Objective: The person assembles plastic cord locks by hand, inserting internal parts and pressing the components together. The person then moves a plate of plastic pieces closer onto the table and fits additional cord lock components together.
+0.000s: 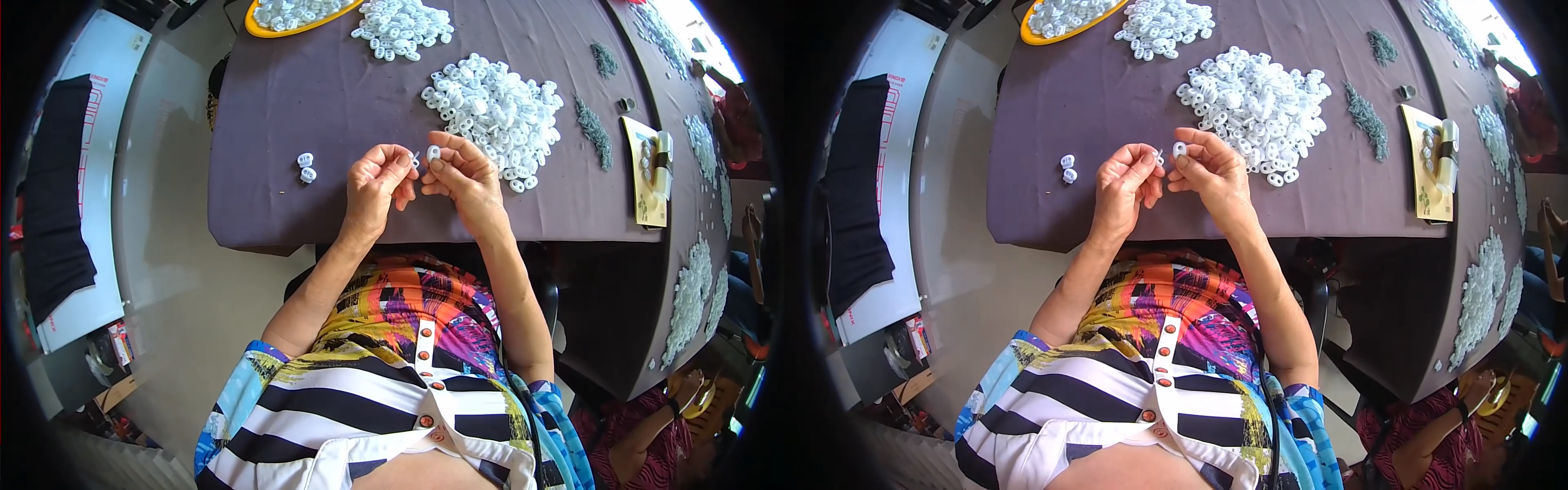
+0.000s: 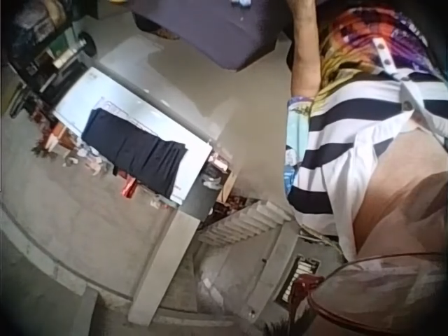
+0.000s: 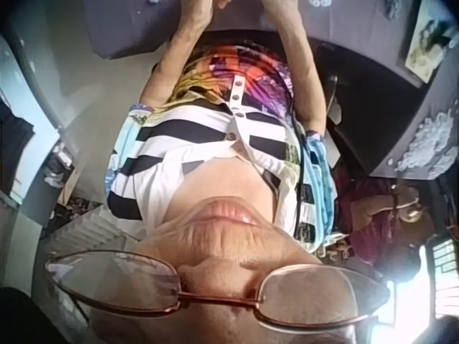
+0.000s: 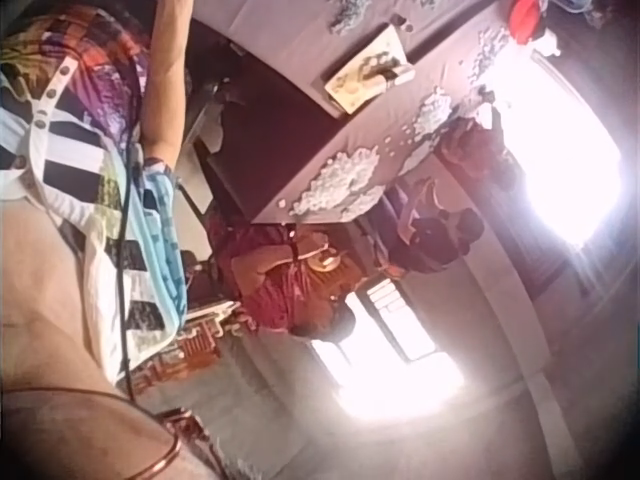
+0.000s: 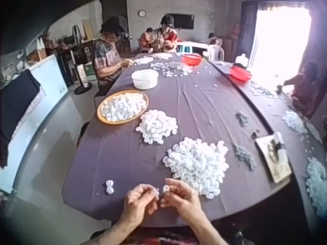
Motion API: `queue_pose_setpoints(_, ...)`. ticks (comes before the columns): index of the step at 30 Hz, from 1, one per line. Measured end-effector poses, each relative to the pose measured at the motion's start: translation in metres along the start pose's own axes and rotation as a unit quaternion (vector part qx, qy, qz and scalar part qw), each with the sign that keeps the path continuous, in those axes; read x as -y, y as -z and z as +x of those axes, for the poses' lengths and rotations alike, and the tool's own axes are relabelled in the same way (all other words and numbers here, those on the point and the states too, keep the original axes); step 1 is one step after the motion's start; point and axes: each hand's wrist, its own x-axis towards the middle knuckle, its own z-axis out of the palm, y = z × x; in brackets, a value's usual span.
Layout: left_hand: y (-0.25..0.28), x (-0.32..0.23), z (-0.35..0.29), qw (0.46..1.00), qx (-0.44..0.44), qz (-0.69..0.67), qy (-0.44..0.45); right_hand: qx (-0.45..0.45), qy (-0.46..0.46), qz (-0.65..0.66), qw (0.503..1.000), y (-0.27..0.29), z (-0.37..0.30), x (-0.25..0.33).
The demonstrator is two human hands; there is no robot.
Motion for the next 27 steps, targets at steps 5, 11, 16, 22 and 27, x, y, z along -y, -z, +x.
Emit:
queue_pose_setpoints(5,0.0,0.0,0.001,1.0,0.009,-0.005,0.001,0.016,0.021,-0.089,0.996,0.001,-0.002,-0.001)
queue_pose_setpoints(11,0.003,0.0,0.001,1.0,0.011,-0.009,0.001,0.002,0.05,-0.115,0.992,-0.003,-0.002,-0.01)
queue_pose_setpoints(16,0.003,0.002,0.001,1.0,0.025,0.008,0.0,-0.005,0.057,-0.132,0.99,0.0,-0.001,-0.014)
queue_pose_setpoints(22,0.004,0.003,-0.002,0.998,0.024,0.053,-0.017,-0.05,0.059,-0.075,0.994,-0.006,-0.003,-0.013)
queue_pose_setpoints(27,0.0,0.002,-0.004,0.995,0.015,0.099,-0.014,-0.047,0.055,-0.077,0.994,-0.003,-0.004,-0.011)
